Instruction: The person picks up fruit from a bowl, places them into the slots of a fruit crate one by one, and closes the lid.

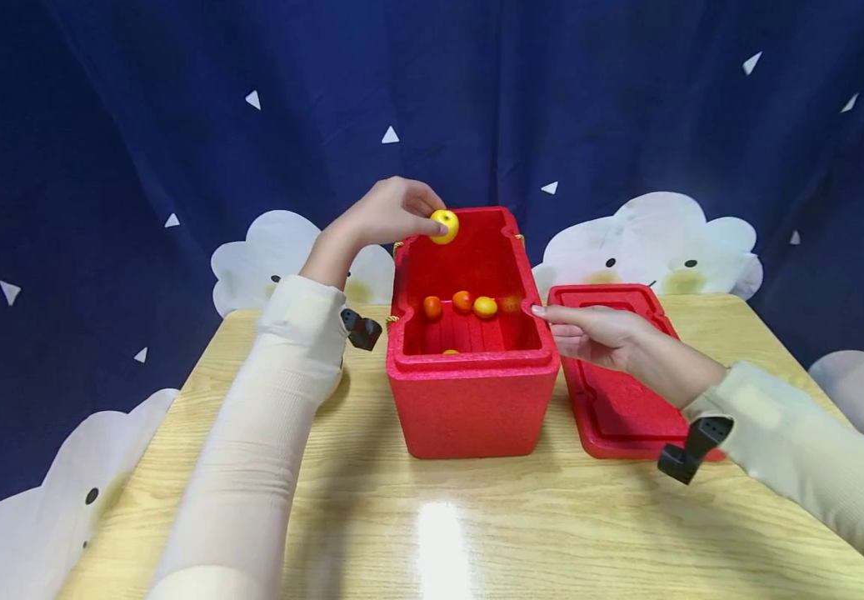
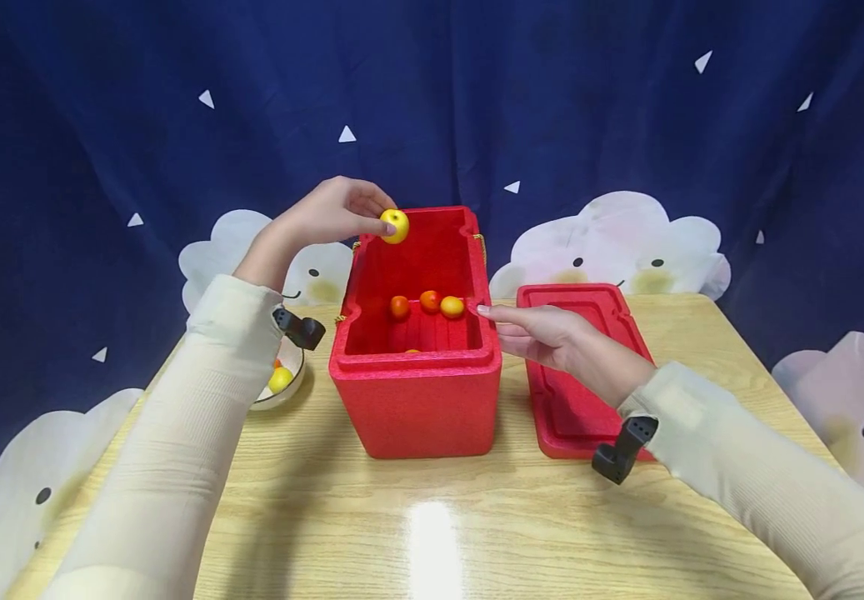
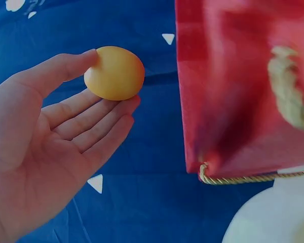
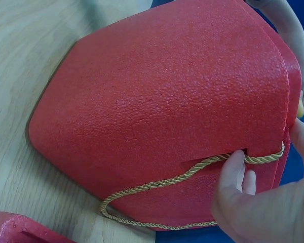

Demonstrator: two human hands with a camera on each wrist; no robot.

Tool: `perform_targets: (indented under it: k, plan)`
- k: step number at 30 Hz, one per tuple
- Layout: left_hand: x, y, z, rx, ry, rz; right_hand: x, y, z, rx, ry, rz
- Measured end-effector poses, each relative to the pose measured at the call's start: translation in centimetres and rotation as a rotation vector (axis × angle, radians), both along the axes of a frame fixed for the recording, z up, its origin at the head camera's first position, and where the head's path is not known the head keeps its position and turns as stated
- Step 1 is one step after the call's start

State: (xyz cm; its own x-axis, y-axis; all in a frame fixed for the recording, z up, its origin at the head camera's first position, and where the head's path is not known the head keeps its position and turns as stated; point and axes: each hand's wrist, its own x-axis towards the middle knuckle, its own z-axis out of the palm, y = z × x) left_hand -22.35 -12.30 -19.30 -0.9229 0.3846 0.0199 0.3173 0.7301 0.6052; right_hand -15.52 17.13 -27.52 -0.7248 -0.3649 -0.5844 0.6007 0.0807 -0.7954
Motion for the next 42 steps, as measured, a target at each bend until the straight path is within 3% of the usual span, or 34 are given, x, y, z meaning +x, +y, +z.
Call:
perform_targets:
  k: [9,20,27,34,37,42]
  plan:
    - [-1.3,2.3,1.2,0.018,-0.028,-0.028,0.3,0.3,0.3,0.005,-0.012,-0.01]
    - [-3.1,4.1,0.5,-0.003,-0.137,0.013,0.9,0.4,0.4,0.017,0.005,0.0]
    - [-3.7,4.4,-0.1,-0.152,-0.188,0.057,1.1,0.2,0.3,0.025,0.01,0.021]
    - [-3.5,4.7,0.5,-0.263,-0.211,0.069,1.2,0.1,0.4,0.03,0.011,0.011]
    - [-3.1,4.5,1.0,-0.259,-0.198,0.064,1.2,0.0,0.4,0.029,0.01,0.005]
    - [-2.5,2.9,1.6,-0.198,-0.103,0.029,1.1,-0.1,0.3,0.025,0.005,-0.01]
